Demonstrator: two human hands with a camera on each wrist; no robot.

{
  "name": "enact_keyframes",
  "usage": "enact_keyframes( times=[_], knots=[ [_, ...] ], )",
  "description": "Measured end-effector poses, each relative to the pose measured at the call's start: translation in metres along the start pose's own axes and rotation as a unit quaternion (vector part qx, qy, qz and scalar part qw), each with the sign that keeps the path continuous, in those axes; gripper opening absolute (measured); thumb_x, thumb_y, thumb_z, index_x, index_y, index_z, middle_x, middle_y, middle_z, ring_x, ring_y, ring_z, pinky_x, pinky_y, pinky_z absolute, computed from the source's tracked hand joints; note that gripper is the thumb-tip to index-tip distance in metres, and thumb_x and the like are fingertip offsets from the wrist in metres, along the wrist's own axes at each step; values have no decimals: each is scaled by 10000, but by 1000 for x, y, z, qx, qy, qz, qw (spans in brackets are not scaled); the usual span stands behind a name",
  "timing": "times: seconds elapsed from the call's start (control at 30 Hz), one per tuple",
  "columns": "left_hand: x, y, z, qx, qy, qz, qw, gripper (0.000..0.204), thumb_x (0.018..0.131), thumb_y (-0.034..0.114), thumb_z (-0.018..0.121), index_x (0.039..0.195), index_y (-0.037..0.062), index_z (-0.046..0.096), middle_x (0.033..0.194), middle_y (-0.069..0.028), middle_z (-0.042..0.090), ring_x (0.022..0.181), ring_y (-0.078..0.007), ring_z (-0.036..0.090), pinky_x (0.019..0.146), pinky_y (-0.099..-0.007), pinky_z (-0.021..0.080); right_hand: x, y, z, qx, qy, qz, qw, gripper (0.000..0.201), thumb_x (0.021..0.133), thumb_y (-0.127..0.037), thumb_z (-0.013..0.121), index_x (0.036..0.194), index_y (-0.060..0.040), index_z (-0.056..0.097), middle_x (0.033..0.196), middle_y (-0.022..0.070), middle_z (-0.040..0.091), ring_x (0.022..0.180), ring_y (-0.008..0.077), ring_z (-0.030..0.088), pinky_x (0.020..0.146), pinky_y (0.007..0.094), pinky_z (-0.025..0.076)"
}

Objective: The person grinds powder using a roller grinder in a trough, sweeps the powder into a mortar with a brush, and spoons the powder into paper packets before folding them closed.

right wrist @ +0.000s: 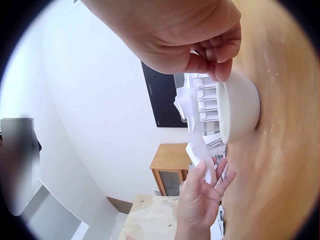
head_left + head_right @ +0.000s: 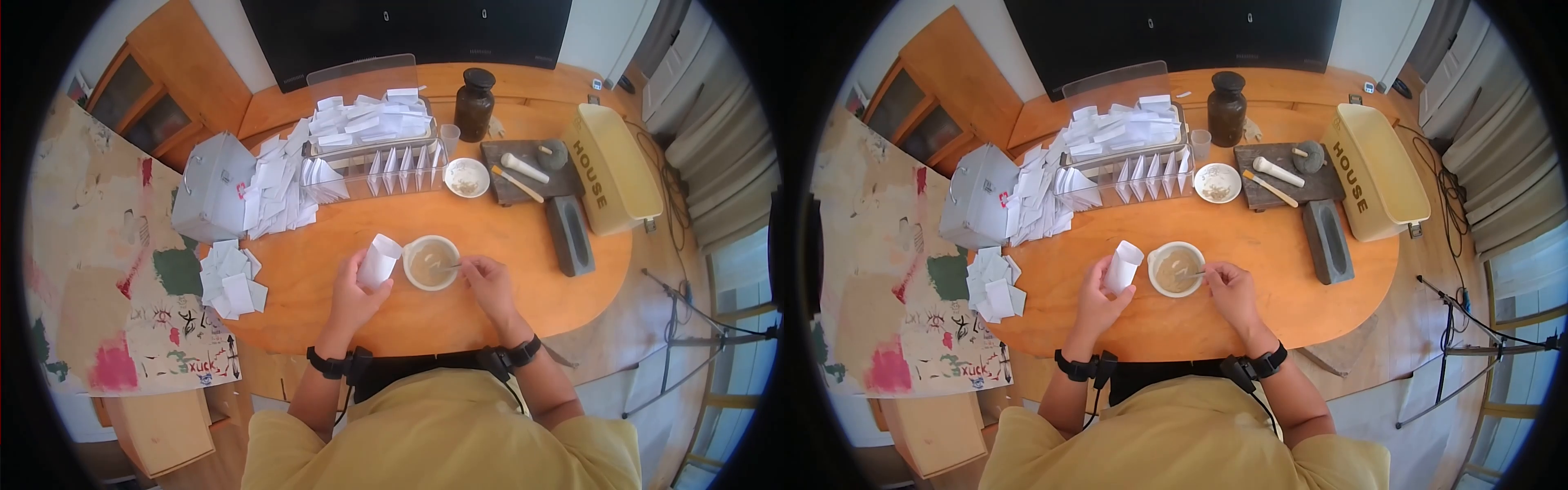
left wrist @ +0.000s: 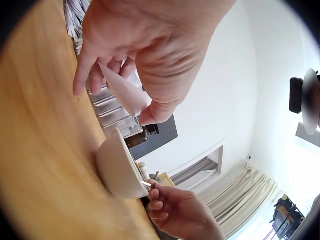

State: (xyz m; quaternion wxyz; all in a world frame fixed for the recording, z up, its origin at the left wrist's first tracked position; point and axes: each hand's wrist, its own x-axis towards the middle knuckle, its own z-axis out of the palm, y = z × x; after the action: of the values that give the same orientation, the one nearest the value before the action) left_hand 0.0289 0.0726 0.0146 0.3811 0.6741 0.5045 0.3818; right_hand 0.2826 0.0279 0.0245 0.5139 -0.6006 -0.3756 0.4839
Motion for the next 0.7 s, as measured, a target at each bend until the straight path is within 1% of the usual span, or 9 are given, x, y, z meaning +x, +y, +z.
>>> enact_keyframes(
  times=[0.07, 0.17, 0.27, 0.3, 0.37, 0.47, 0.57, 0.7],
  knots=[
    [-1, 20, -6, 75, -4, 37, 996, 620, 742, 90, 744, 1286, 9, 458, 1212, -137, 539, 1099, -252, 556, 908, -356, 477, 0, -3, 1, 12, -14, 22, 1000, 163, 926, -104, 569, 972, 10, 676, 748, -4, 635, 612, 69, 546, 564, 194, 438],
    [-1, 29, -8, 101, -21, 60, 993, 633, 698, 87, 757, 1266, 19, 485, 1190, -150, 555, 1111, -295, 549, 938, -380, 451, 2, 0, 1, 81, -11, 44, 996, 158, 931, -101, 570, 951, 17, 674, 722, 18, 638, 560, 58, 536, 516, 200, 435],
    [-2, 30, -8, 115, -26, 68, 991, 624, 692, 84, 757, 1256, 24, 498, 1187, -157, 563, 1106, -305, 549, 943, -379, 442, 5, 3, -5, 80, 2, 24, 997, 158, 932, -108, 570, 943, 7, 678, 720, 17, 639, 550, 55, 533, 498, 197, 418],
    [-1, 31, -8, 117, -29, 69, 990, 623, 692, 84, 757, 1256, 25, 499, 1191, -158, 563, 1106, -307, 549, 944, -378, 442, 6, 2, -8, 80, 2, 31, 996, 157, 932, -109, 567, 941, 1, 678, 723, 12, 638, 557, 58, 535, 503, 196, 413],
    [-1, 32, -8, 119, -36, 71, 990, 623, 692, 83, 757, 1256, 28, 501, 1199, -160, 563, 1106, -311, 550, 945, -378, 442, 4, -8, -13, 81, 4, 43, 996, 157, 930, -110, 559, 937, -10, 679, 729, 3, 636, 573, 62, 539, 515, 194, 403],
    [0, 30, -6, 127, -39, 88, 987, 623, 690, 82, 759, 1254, 24, 502, 1193, -158, 568, 1105, -311, 552, 942, -378, 444, 3, -22, -17, 92, 16, 39, 995, 147, 923, -106, 569, 924, -6, 677, 724, 7, 638, 554, 64, 536, 502, 194, 394],
    [1, 30, -4, 124, -48, 100, 986, 623, 689, 82, 765, 1251, 19, 503, 1182, -158, 573, 1105, -312, 552, 936, -375, 447, 2, -36, -13, 99, 9, 25, 995, 142, 927, -116, 583, 934, -19, 685, 715, 7, 635, 551, 46, 538, 473, 168, 365],
    [0, 32, 0, 124, -48, 106, 986, 616, 686, 77, 770, 1241, 14, 510, 1165, -160, 577, 1094, -308, 562, 924, -365, 457, -1, -50, 0, 96, -24, 19, 995, 135, 921, -102, 588, 939, -7, 682, 712, 12, 631, 568, 53, 547, 498, 175, 400]
  ],
)
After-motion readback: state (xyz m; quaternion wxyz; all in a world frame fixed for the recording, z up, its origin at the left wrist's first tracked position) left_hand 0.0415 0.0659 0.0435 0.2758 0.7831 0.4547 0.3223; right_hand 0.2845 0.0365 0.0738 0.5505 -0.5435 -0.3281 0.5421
